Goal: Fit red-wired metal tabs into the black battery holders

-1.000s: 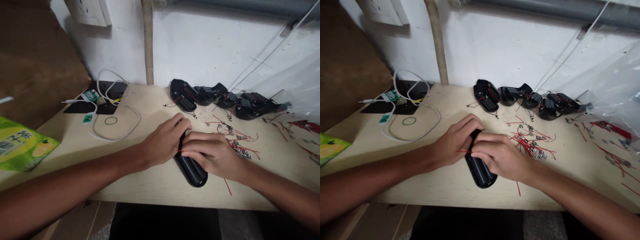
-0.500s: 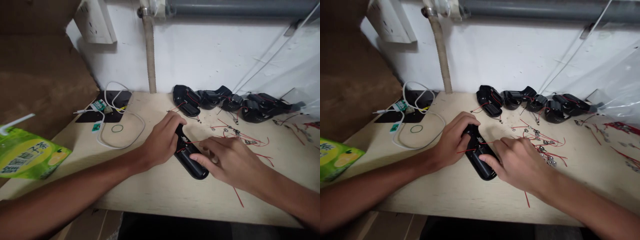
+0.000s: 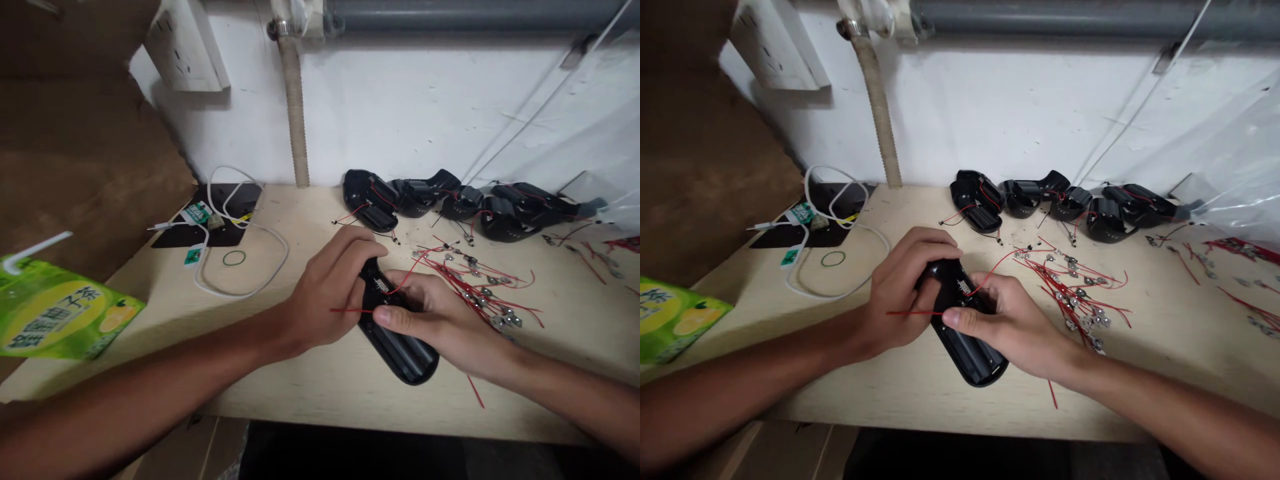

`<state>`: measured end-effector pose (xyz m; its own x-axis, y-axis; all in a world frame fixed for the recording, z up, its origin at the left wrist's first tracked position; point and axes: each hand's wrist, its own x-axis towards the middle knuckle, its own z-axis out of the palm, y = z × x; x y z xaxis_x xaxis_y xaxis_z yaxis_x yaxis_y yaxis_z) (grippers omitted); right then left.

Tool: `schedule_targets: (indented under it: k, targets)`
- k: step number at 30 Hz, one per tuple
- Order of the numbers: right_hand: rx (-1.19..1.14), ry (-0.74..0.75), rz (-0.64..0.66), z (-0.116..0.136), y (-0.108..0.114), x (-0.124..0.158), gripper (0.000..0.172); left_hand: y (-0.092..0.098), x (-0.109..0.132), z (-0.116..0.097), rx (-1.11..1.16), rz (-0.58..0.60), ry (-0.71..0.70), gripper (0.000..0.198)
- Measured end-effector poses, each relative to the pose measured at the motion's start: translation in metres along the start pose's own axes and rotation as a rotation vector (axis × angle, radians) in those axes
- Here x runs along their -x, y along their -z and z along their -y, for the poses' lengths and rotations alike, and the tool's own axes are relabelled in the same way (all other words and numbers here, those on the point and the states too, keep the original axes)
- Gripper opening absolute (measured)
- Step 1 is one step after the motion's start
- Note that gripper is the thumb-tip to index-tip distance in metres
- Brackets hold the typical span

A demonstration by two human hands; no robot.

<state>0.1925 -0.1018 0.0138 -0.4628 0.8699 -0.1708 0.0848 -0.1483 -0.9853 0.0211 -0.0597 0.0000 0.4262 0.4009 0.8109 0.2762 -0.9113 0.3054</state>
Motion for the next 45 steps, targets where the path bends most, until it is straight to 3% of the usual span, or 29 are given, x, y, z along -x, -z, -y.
schedule_targets:
  k: [6, 14, 20, 29, 35, 45]
  targets:
    - [-0.063, 0.03, -0.062, -0.007, -0.001, -0.002, 0.034, 0.003, -0.005, 0.0, -0.078, 0.083, -0.124, 0.025]
    - [-0.121, 0.099, -0.064, -0.006, -0.008, -0.002, 0.025, 0.007, -0.01, -0.002, -0.208, 0.115, -0.268, 0.016]
    - [-0.135, 0.111, -0.067, -0.005, -0.01, -0.004, 0.026, 0.007, -0.012, -0.001, -0.251, 0.127, -0.351, 0.015]
    - [-0.356, 0.01, 0.012, -0.004, 0.0, -0.002, 0.028, 0.013, -0.011, 0.003, -0.154, 0.047, -0.185, 0.026]
    - [-0.436, -0.098, 0.195, -0.002, -0.002, -0.003, 0.033, 0.012, -0.01, 0.001, -0.165, 0.037, -0.163, 0.025]
    - [-0.369, -0.174, 0.062, -0.003, 0.002, -0.007, 0.037, 0.009, -0.006, 0.0, -0.046, 0.083, -0.077, 0.029]
